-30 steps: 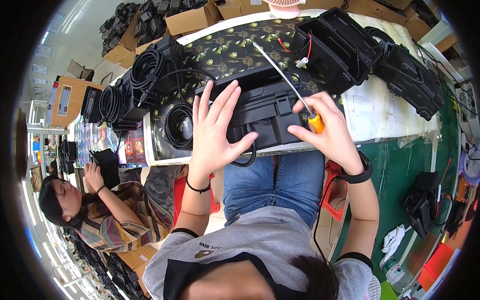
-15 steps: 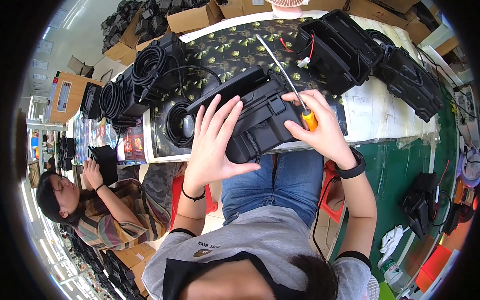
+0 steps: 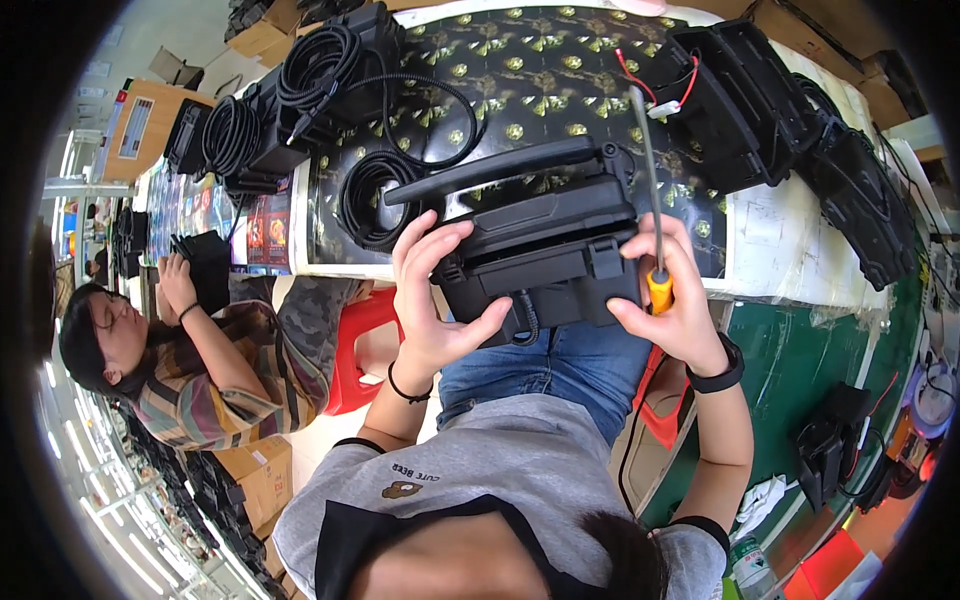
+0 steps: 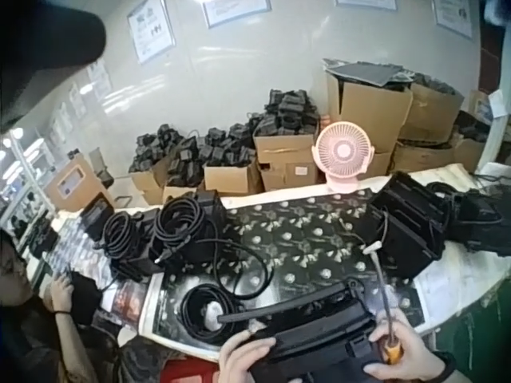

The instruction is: Assembling and inspecting solar panel light components into protective housing using a screwdriver.

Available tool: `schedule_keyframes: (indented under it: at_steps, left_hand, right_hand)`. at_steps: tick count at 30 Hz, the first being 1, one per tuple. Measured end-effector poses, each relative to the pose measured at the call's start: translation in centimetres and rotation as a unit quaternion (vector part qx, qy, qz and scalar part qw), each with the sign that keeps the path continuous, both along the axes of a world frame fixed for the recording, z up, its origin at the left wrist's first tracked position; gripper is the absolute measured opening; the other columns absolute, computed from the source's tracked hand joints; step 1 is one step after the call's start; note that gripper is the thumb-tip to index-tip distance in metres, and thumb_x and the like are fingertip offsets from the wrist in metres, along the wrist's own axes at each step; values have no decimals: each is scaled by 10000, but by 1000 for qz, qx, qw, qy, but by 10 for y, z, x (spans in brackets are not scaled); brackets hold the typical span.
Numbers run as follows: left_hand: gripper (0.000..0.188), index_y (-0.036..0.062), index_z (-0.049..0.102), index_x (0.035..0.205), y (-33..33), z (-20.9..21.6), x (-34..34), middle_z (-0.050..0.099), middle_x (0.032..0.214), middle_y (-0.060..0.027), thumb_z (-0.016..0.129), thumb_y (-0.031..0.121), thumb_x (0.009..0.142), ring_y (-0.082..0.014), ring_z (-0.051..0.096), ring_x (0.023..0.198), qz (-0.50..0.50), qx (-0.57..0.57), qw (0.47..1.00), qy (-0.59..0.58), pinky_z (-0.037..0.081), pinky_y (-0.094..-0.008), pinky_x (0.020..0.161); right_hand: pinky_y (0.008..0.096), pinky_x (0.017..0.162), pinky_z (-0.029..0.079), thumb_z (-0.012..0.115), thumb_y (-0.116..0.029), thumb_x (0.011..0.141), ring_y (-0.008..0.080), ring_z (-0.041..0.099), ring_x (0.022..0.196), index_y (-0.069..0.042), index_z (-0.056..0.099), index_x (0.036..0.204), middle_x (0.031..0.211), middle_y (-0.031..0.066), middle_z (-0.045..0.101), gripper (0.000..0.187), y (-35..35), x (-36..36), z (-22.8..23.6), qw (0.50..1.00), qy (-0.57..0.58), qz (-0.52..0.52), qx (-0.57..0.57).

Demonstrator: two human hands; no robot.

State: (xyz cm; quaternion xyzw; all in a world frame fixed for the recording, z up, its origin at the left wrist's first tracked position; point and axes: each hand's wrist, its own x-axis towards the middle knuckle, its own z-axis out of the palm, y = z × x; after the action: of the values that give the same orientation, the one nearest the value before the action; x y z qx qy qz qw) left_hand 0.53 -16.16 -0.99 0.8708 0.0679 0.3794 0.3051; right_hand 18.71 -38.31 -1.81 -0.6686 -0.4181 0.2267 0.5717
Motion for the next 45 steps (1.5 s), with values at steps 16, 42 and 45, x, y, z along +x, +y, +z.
schedule_keyframes:
  at_steps: [16,42,45]
  left_hand:
    - [584,68,594,1087,-12,-30,-16,450,1199,-144,900,286,639,-429,496,1200,26,-34,996,-79,476,-535,986]
    - [275,43,635,934,6,-26,16,650,1066,-111,784,-31,716,-366,510,1254,-18,-274,956,-107,360,-477,1092]
    - [228,37,644,911,20,-22,36,657,1047,-111,750,-67,738,-327,531,1234,-47,-299,948,-100,371,-452,1092]
  right_hand:
    - [177,564,422,919,-221,620,77,488,781,-81,586,974,1167,118,411,506,-18,-1,-25,998,-54,-6,30]
    - [203,616,427,798,-54,663,75,485,683,-54,534,1377,1245,66,442,761,25,8,32,992,-118,-42,-32]
    - [211,595,447,755,8,700,66,487,661,-112,634,1283,1261,63,524,608,51,13,58,975,-170,-128,-63]
